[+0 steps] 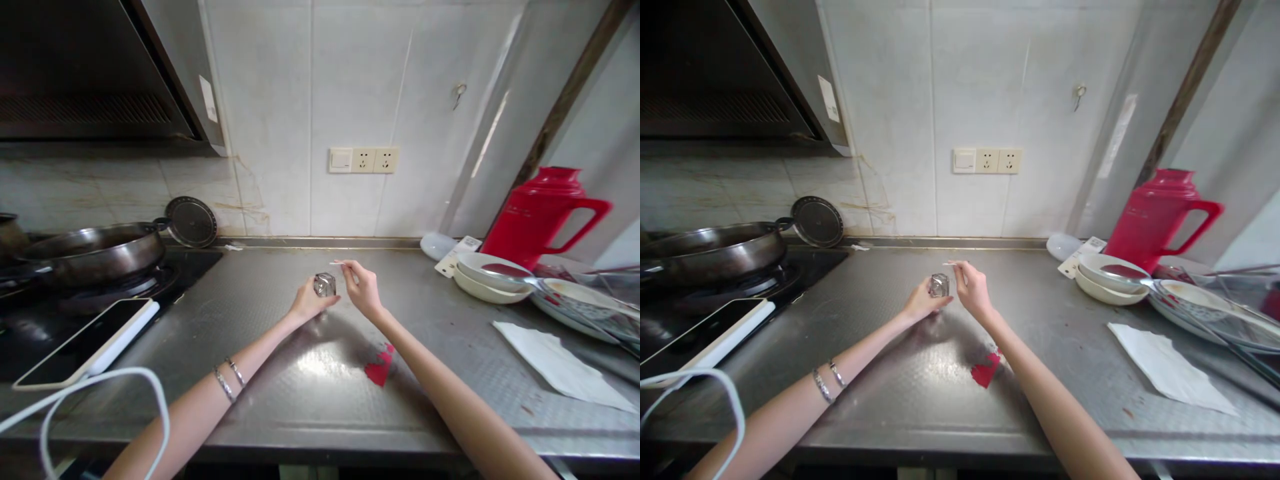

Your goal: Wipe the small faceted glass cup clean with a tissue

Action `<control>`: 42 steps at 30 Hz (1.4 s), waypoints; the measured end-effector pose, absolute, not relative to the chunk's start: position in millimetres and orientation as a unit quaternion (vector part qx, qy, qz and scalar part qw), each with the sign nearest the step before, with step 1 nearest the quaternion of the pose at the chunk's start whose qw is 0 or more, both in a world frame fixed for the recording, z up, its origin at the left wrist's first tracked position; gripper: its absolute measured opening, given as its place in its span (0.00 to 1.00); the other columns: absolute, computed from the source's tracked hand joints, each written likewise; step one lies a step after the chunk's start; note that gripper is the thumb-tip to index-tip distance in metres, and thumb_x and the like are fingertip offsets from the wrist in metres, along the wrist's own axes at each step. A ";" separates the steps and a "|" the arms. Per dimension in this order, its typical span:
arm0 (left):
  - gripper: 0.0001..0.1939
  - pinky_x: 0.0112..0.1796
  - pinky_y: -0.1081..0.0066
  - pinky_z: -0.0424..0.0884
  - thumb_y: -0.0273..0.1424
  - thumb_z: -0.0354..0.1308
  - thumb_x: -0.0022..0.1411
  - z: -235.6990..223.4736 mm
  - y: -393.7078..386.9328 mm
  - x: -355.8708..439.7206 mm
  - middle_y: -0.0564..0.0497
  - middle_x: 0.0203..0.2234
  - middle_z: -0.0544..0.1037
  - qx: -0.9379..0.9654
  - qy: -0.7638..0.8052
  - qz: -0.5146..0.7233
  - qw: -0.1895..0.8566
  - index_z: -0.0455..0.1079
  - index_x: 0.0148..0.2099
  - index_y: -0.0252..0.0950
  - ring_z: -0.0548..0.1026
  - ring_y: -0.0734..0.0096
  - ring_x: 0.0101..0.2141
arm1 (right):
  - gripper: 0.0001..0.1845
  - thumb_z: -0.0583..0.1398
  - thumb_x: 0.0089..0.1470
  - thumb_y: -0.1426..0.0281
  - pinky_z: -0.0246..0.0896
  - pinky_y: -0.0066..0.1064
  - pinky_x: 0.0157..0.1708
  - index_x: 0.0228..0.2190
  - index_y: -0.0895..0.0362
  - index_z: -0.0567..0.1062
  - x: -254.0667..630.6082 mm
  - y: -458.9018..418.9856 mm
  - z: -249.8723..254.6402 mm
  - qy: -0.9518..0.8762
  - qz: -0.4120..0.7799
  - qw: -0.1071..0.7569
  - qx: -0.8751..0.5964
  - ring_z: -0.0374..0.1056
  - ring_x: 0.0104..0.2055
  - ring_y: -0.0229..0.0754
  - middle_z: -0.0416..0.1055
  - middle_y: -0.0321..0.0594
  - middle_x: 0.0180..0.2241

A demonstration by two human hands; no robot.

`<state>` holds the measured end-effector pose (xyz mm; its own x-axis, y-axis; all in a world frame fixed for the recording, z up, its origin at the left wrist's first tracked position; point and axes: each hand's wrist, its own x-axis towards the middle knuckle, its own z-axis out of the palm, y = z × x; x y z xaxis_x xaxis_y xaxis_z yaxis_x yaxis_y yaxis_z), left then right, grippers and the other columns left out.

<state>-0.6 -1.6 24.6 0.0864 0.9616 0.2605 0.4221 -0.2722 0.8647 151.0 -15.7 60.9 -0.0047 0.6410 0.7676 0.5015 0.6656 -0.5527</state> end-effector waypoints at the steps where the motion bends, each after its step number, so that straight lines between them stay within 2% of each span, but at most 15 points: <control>1: 0.33 0.28 0.70 0.72 0.42 0.70 0.39 23.0 -1.3 -0.6 0.47 0.32 0.78 0.676 0.512 0.437 0.300 0.67 0.47 0.33 0.76 0.65 0.29 | 0.14 0.51 0.59 0.63 0.65 0.34 0.38 0.34 0.55 0.75 150.8 -13.6 60.6 -0.697 0.088 0.576 -0.419 0.71 0.37 0.45 0.76 0.43 0.34; 3: 0.34 0.32 0.68 0.73 0.41 0.71 0.38 21.4 -0.9 -0.5 0.47 0.32 0.78 0.681 0.499 0.447 0.295 0.68 0.47 0.33 0.76 0.63 0.31 | 0.16 0.52 0.58 0.61 0.65 0.34 0.37 0.31 0.56 0.75 149.1 -10.2 58.9 -0.685 0.158 0.562 -0.437 0.71 0.35 0.44 0.76 0.41 0.31; 5: 0.35 0.33 0.69 0.73 0.41 0.71 0.38 21.8 -1.0 -0.1 0.48 0.32 0.78 0.679 0.480 0.460 0.311 0.67 0.48 0.34 0.76 0.64 0.32 | 0.16 0.54 0.56 0.60 0.65 0.33 0.38 0.33 0.57 0.75 146.4 -8.3 56.4 -0.684 0.247 0.539 -0.425 0.70 0.37 0.43 0.75 0.40 0.33; 7: 0.34 0.30 0.71 0.73 0.40 0.70 0.40 23.2 -1.5 0.8 0.48 0.33 0.77 0.673 0.463 0.469 0.337 0.67 0.50 0.35 0.76 0.66 0.31 | 0.15 0.57 0.53 0.60 0.65 0.33 0.40 0.39 0.56 0.74 143.8 -8.0 53.9 -0.685 0.332 0.514 -0.395 0.70 0.40 0.43 0.75 0.40 0.38; 9: 0.34 0.25 0.73 0.72 0.40 0.70 0.42 24.8 -2.4 1.8 0.48 0.35 0.77 0.666 0.450 0.471 0.363 0.65 0.52 0.36 0.75 0.68 0.30 | 0.20 0.60 0.50 0.62 0.65 0.33 0.42 0.44 0.56 0.71 142.5 -8.2 52.0 -0.678 0.389 0.496 -0.377 0.69 0.42 0.43 0.74 0.40 0.41; 12: 0.37 0.23 0.74 0.72 0.41 0.69 0.44 25.1 -3.3 2.9 0.47 0.40 0.76 0.655 0.421 0.467 0.418 0.61 0.56 0.38 0.75 0.68 0.31 | 0.22 0.63 0.47 0.62 0.65 0.33 0.42 0.45 0.56 0.71 143.2 -8.2 50.5 -0.662 0.414 0.499 -0.376 0.69 0.43 0.42 0.73 0.40 0.42; 15: 0.48 0.34 0.68 0.75 0.36 0.72 0.40 22.4 -2.2 2.2 0.44 0.45 0.74 0.668 0.364 0.469 0.450 0.52 0.61 0.39 0.75 0.64 0.38 | 0.23 0.63 0.47 0.60 0.67 0.31 0.36 0.45 0.54 0.70 145.6 -8.0 50.6 -0.635 0.439 0.498 -0.395 0.69 0.41 0.42 0.72 0.40 0.41; 18: 0.61 0.50 0.58 0.67 0.29 0.74 0.32 19.4 -0.1 -0.4 0.39 0.54 0.67 0.704 0.341 0.476 0.402 0.45 0.65 0.39 0.69 0.55 0.51 | 0.24 0.62 0.48 0.56 0.67 0.29 0.29 0.46 0.52 0.69 147.1 -8.8 51.5 -0.597 0.483 0.486 -0.417 0.69 0.40 0.42 0.72 0.40 0.42; 20: 0.61 0.54 0.54 0.63 0.27 0.73 0.34 18.7 1.1 -2.3 0.38 0.57 0.63 0.721 0.353 0.471 0.365 0.42 0.66 0.39 0.65 0.53 0.55 | 0.24 0.61 0.49 0.55 0.68 0.29 0.28 0.45 0.52 0.70 147.1 -9.7 52.4 -0.585 0.499 0.483 -0.419 0.69 0.40 0.43 0.72 0.40 0.41; 22: 0.56 0.53 0.54 0.63 0.28 0.71 0.38 18.8 2.0 -3.5 0.38 0.56 0.65 0.731 0.360 0.464 0.347 0.44 0.65 0.38 0.67 0.53 0.53 | 0.23 0.60 0.49 0.53 0.69 0.30 0.28 0.44 0.52 0.71 147.0 -10.3 53.5 -0.586 0.503 0.476 -0.420 0.69 0.40 0.43 0.72 0.40 0.41; 26: 0.47 0.49 0.58 0.67 0.29 0.71 0.40 18.0 2.0 -2.3 0.41 0.49 0.72 0.731 0.350 0.466 0.356 0.53 0.61 0.37 0.73 0.57 0.47 | 0.22 0.54 0.53 0.50 0.67 0.26 0.24 0.39 0.55 0.72 150.4 -6.9 54.7 -0.611 0.463 0.467 -0.441 0.68 0.36 0.40 0.72 0.40 0.37; 30: 0.45 0.45 0.64 0.70 0.29 0.71 0.38 16.0 -0.8 1.3 0.43 0.46 0.74 0.715 0.364 0.472 0.364 0.56 0.59 0.36 0.75 0.61 0.42 | 0.21 0.51 0.55 0.54 0.58 0.23 0.21 0.23 0.57 0.70 158.2 2.6 52.5 -0.677 0.280 0.474 -0.489 0.62 0.26 0.36 0.66 0.35 0.23; 33: 0.46 0.39 0.67 0.71 0.29 0.71 0.38 16.5 -3.0 2.5 0.43 0.45 0.73 0.710 0.373 0.463 0.378 0.55 0.59 0.36 0.75 0.64 0.37 | 0.22 0.50 0.55 0.57 0.50 0.24 0.21 0.17 0.57 0.65 163.2 8.1 51.0 -0.706 0.152 0.478 -0.500 0.56 0.22 0.34 0.60 0.33 0.17; 36: 0.46 0.39 0.67 0.71 0.29 0.71 0.36 18.2 -3.5 2.4 0.44 0.44 0.73 0.704 0.380 0.468 0.375 0.56 0.58 0.36 0.75 0.66 0.36 | 0.21 0.50 0.55 0.59 0.47 0.25 0.22 0.16 0.57 0.65 165.1 8.6 51.5 -0.711 0.106 0.487 -0.496 0.54 0.20 0.34 0.60 0.33 0.15; 42: 0.45 0.43 0.65 0.69 0.27 0.72 0.34 17.2 -1.6 2.4 0.46 0.42 0.72 0.702 0.388 0.478 0.357 0.57 0.56 0.35 0.74 0.64 0.40 | 0.19 0.50 0.58 0.60 0.51 0.25 0.23 0.25 0.58 0.72 160.0 -1.0 55.2 -0.707 0.079 0.537 -0.453 0.59 0.21 0.35 0.67 0.35 0.19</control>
<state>2.4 -1.6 17.2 0.2415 0.8869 0.3939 0.2044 -0.4433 0.8728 160.0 -1.0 55.2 -0.0135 0.7262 0.6874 0.5560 0.5768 -0.5985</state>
